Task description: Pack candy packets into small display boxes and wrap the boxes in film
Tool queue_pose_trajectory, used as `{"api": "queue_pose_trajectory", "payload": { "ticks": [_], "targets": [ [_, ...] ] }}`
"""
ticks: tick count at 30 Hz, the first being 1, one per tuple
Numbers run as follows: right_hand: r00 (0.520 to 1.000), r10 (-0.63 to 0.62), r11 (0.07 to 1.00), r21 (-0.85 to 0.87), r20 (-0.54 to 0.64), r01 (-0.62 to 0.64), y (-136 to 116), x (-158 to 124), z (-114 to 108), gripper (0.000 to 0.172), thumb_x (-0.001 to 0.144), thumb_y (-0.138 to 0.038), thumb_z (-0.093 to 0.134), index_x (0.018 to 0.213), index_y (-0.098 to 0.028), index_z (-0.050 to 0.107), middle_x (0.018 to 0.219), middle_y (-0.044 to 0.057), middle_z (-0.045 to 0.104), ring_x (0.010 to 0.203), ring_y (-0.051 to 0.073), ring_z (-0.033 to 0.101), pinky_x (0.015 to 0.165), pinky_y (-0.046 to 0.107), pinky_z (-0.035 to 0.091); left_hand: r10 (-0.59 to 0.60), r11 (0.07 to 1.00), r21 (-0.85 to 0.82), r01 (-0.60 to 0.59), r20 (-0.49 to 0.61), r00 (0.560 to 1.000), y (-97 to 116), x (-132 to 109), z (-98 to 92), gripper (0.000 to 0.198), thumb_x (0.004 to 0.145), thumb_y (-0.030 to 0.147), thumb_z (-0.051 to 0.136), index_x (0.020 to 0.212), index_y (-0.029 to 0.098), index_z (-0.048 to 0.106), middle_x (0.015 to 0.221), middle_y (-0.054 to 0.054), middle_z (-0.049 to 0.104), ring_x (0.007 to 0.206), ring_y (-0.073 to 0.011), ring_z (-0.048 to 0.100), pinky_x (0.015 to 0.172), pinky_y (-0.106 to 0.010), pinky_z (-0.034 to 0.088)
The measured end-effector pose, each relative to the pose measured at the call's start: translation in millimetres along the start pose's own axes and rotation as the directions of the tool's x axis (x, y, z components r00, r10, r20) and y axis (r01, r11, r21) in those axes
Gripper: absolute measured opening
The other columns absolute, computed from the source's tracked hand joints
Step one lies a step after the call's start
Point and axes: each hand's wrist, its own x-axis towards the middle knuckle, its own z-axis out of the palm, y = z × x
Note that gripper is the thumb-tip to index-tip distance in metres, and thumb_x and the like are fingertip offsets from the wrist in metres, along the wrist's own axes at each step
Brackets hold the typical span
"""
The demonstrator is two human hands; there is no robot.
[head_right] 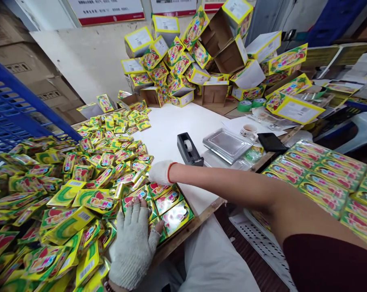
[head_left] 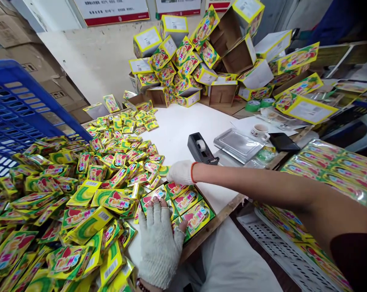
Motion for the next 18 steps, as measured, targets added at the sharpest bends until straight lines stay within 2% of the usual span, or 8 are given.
{"api": "queue_pose_trajectory", "payload": {
  "ticks": [2, 4, 7, 9, 11, 15, 17, 18],
  "targets": [
    [0.994, 0.042, 0.998, -0.037, -0.105, -0.046, -5.1, -5.5, 9.4, 0.028, 0.094, -0.016, 0.046, 0.115, -0.014, 0.065, 0.116, 0.019, 0.064, 0.100, 0.030, 0.066, 0.075, 0.039, 0.053, -0.020, 0.996, -0.092, 0.018, -0.014, 1.000, -0.7, -2.8, 2.7, 0.065, 0.087, 0.050, 0.056, 0.133, 0.004, 0.054, 0.136, -0.029, 0.053, 0.133, -0.0478, 0.042, 0.111, -0.071, 0.024],
    [0.971, 0.051, 0.995, -0.075, -0.235, -0.070, -10.5, -12.2, 21.7, 0.034, 0.097, -0.017, 0.037, 0.124, -0.017, 0.058, 0.117, 0.018, 0.061, 0.100, 0.031, 0.065, 0.074, 0.042, 0.054, -0.042, 0.975, -0.221, 0.035, -0.025, 0.999, -5.0, -4.5, 2.0, 0.055, 0.088, 0.046, 0.056, 0.129, 0.010, 0.057, 0.137, -0.026, 0.053, 0.135, -0.0464, 0.040, 0.112, -0.071, 0.024],
    [0.946, 0.041, 0.989, -0.121, -0.322, -0.084, -18.1, -19.2, 40.1, 0.030, 0.097, -0.017, 0.036, 0.116, -0.016, 0.059, 0.104, 0.014, 0.063, 0.091, 0.030, 0.064, 0.067, 0.042, 0.054, -0.125, 0.910, -0.407, 0.086, -0.070, 0.990, -24.7, 3.0, -6.6, 0.044, 0.094, 0.036, 0.045, 0.131, 0.015, 0.054, 0.150, -0.021, 0.040, 0.144, -0.0370, 0.031, 0.115, -0.058, 0.031],
    [0.946, 0.024, 0.988, -0.134, -0.323, -0.071, -21.8, -22.1, 48.9, 0.026, 0.096, -0.016, 0.037, 0.107, -0.013, 0.060, 0.101, 0.014, 0.063, 0.087, 0.029, 0.063, 0.065, 0.041, 0.053, -0.205, 0.896, -0.425, 0.129, -0.138, 0.969, -46.8, 17.8, -13.4, 0.043, 0.096, 0.033, 0.040, 0.131, 0.013, 0.053, 0.149, -0.021, 0.040, 0.144, -0.0325, 0.031, 0.116, -0.049, 0.034],
    [0.939, -0.001, 0.989, -0.140, -0.343, -0.049, -23.7, -24.7, 53.7, 0.026, 0.096, -0.016, 0.037, 0.106, -0.012, 0.061, 0.102, 0.014, 0.062, 0.090, 0.029, 0.061, 0.070, 0.042, 0.052, -0.256, 0.920, -0.348, 0.183, -0.177, 0.950, -71.1, 37.8, -16.7, 0.040, 0.095, 0.033, 0.039, 0.124, 0.011, 0.057, 0.133, -0.021, 0.054, 0.134, -0.0324, 0.045, 0.112, -0.046, 0.039],
    [0.929, 0.085, 0.987, -0.100, -0.359, -0.129, -18.7, -28.2, 53.1, 0.034, 0.100, -0.022, 0.033, 0.122, -0.014, 0.058, 0.110, 0.015, 0.059, 0.099, 0.031, 0.058, 0.076, 0.043, 0.049, -0.418, 0.891, -0.167, 0.422, 0.062, 0.906, -107.0, 71.9, -10.5, 0.042, 0.090, 0.038, 0.046, 0.123, 0.014, 0.056, 0.108, -0.018, 0.067, 0.105, -0.0367, 0.062, 0.087, -0.048, 0.051],
    [0.942, 0.089, 0.991, -0.069, -0.324, -0.117, -11.4, -29.1, 50.2, 0.034, 0.100, -0.028, 0.035, 0.123, -0.018, 0.059, 0.115, 0.016, 0.057, 0.100, 0.031, 0.057, 0.076, 0.042, 0.048, -0.455, 0.867, -0.166, 0.470, 0.125, 0.882, -115.9, 78.3, -7.5, 0.035, 0.089, 0.037, 0.048, 0.116, 0.019, 0.061, 0.096, -0.014, 0.070, 0.090, -0.0347, 0.067, 0.075, -0.044, 0.052],
    [0.947, 0.084, 0.993, -0.049, -0.309, -0.104, -6.9, -29.8, 48.6, 0.032, 0.100, -0.029, 0.039, 0.121, -0.018, 0.060, 0.117, 0.016, 0.057, 0.101, 0.030, 0.057, 0.077, 0.041, 0.047, -0.472, 0.857, -0.169, 0.487, 0.122, 0.873, -118.5, 78.5, -7.8, 0.033, 0.090, 0.036, 0.046, 0.115, 0.021, 0.062, 0.096, -0.013, 0.071, 0.088, -0.0336, 0.067, 0.073, -0.042, 0.052]
  ]
}}
